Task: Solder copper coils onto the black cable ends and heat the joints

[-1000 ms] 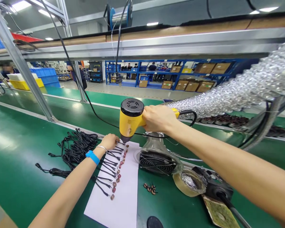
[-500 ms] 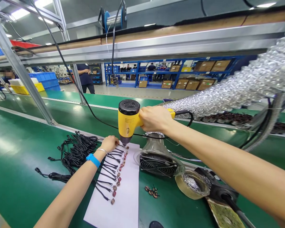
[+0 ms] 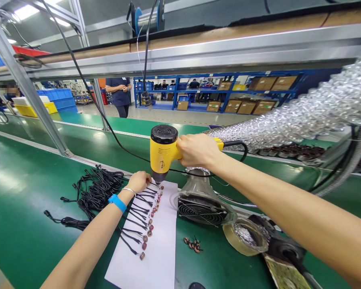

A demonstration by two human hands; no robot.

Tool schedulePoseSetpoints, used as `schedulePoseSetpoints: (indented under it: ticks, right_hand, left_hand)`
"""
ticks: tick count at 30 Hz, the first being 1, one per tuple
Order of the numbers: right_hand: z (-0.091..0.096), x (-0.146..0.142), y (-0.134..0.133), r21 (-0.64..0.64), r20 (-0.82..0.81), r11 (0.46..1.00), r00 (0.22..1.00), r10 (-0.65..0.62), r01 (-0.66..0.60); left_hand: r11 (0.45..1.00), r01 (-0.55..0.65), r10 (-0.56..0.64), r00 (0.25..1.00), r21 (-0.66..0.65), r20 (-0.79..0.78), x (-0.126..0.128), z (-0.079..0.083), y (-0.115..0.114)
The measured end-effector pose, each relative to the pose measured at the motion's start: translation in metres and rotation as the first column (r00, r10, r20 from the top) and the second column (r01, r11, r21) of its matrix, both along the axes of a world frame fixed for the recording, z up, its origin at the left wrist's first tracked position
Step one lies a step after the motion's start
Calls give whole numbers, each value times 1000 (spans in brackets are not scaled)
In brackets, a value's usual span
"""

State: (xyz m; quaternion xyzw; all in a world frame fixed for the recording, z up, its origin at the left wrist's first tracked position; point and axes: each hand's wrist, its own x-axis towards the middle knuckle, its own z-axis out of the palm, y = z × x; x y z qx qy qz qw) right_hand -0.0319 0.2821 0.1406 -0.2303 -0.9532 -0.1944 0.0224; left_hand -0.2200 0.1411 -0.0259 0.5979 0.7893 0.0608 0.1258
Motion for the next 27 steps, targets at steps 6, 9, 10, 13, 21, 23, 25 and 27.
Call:
schedulePoseSetpoints:
  ticks: [6,9,10,13,21,23,25,27]
  right_hand:
    - [0,2,1,11,31,1000,999,-8,7]
    - [-1,4,1,13,48,1000,999,-9,8]
    - [-1,5,1,15,47,1000,999,-7,6]
    - [0,7,1,17,35,1000,999,-14,13]
    - [-1,6,-4,-29,28,999,999,-25,26]
    - [-2,4,-5,-32,32,999,999,-15,16]
    - [-3,3,-5,-44,32,999,999,-10,12]
    - [-3,3,-5,-51,24,999,1000,-3,4]
  left_hand:
    - [1000,-1,1,1000,-12,-11,2,2,1]
    - [1000,-2,2,1000,-21,-22,3,4,1]
    - [1000,-2,1,1000,-21,-27,3,5,0]
    - [1000,-3,3,999,-14,-38,1,7,-5]
    - [999,-12,11,1000,-42,-13,-6,3,-24]
    - [999,-13,13,1000,-34,-3,-4,3,-25]
    - [1000,-11,11,1000,-19,6,-2,3,-25]
    - [1000,-3,3,1000,-6,20,0,5,-26]
